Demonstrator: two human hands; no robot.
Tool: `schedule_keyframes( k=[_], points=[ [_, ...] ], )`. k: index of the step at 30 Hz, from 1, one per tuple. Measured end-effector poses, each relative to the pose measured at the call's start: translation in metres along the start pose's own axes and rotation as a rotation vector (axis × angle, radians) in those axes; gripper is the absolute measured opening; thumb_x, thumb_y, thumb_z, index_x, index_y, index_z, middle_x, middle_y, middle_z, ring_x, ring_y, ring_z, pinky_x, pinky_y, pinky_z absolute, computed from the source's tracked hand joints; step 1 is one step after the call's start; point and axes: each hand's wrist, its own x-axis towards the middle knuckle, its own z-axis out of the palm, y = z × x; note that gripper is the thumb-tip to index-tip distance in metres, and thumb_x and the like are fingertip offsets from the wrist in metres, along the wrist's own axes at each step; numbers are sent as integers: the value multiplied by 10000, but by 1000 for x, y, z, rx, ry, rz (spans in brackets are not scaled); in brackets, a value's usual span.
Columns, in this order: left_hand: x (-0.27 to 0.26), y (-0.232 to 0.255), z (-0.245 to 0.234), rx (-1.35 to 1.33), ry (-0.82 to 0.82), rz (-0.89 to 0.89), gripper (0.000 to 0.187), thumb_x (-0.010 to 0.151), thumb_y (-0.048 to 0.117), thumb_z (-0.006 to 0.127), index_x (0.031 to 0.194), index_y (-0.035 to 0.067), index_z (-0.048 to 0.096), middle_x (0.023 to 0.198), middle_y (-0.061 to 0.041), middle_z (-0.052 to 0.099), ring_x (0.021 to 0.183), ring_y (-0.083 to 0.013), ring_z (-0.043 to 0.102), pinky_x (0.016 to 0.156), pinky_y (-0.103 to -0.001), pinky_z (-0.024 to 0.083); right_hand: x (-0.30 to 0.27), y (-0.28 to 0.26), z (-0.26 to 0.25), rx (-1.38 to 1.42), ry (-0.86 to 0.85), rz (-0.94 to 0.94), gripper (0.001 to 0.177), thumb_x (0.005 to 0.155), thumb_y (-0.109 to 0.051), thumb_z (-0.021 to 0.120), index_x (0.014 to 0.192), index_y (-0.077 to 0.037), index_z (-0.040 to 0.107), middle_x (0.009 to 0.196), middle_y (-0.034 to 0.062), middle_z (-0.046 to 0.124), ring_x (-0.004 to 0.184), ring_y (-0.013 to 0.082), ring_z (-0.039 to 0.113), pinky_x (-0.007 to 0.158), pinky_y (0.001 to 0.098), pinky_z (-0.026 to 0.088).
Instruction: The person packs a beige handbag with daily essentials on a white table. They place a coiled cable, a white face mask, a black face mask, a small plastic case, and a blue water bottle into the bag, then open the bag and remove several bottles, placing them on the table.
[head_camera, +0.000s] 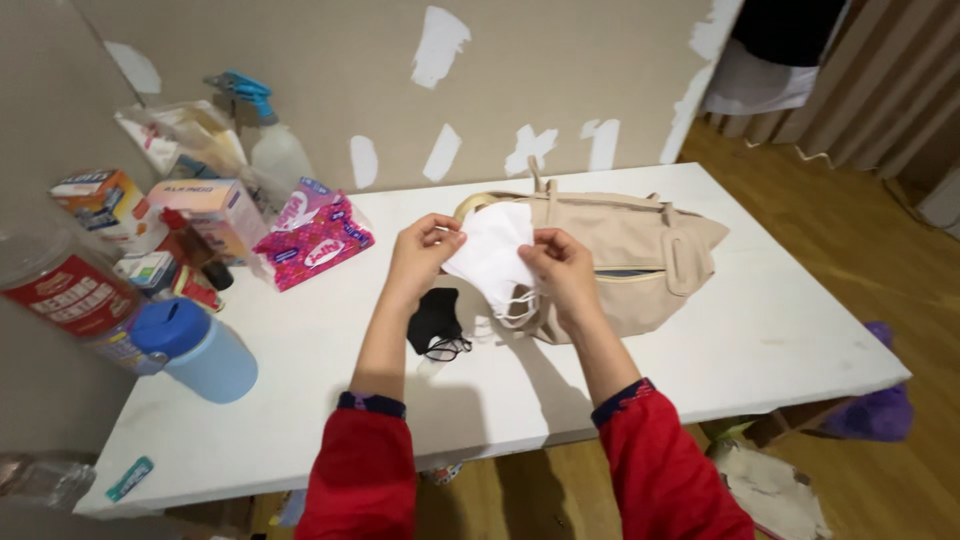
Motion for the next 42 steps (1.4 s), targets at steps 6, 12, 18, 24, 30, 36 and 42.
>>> schedule_keyframes(
  k=[6,12,18,24,30,36,42],
  points=[
    [12,-22,66,-38,11,144,114,905,113,760,972,50,692,1065,-21,739,796,-87,667,667,-233,517,21,-9,-82,27,21,152,71,890,-50,749,894,-52,678,825,15,700,720,114,618,650,260,479],
    [30,-53,96,-213,82,99,120,973,126,698,1022,44,625,1044,-84,715,875,-132,685,705,-278,564,47,-2,-173,304,207,20,100,989,-86,736,1001,-74,637,857,-3,617,787,132,582,741,307,522],
    [35,-43,98,-301,167,-89,170,955,160,683,1080,66,616,984,-72,734,826,-143,706,649,-296,581,43,-33,-244,458,497,-10,112,951,-181,661,1040,-114,648,922,1,688,851,144,630,676,358,486],
    [46,-23,132,-283,72,-194,209,931,186,707,1108,84,662,968,-69,721,796,-157,690,633,-299,555,34,-42,-235,343,272,20,120,981,-179,670,1046,-83,701,956,25,705,883,157,626,772,343,491],
    [51,-23,188,-274,-121,-239,262,941,229,657,1155,88,714,976,-76,740,839,-166,710,682,-302,588,29,-31,-186,219,227,114,48,948,-111,688,937,-68,671,879,27,684,841,137,625,759,314,547],
    [44,-16,215,-460,-142,-365,397,1012,405,514,1169,82,683,1026,-64,760,873,-143,730,726,-295,591,22,-35,-171,216,284,13,80,920,-66,730,932,-32,658,907,83,701,806,155,670,728,294,571],
    [40,-20,208,-292,-227,-17,348,935,118,702,1259,0,658,1085,-113,780,922,-150,726,777,-284,572,8,-57,-165,80,142,120,312,841,3,681,1138,-89,654,977,101,742,847,190,712,704,307,588]
  ],
)
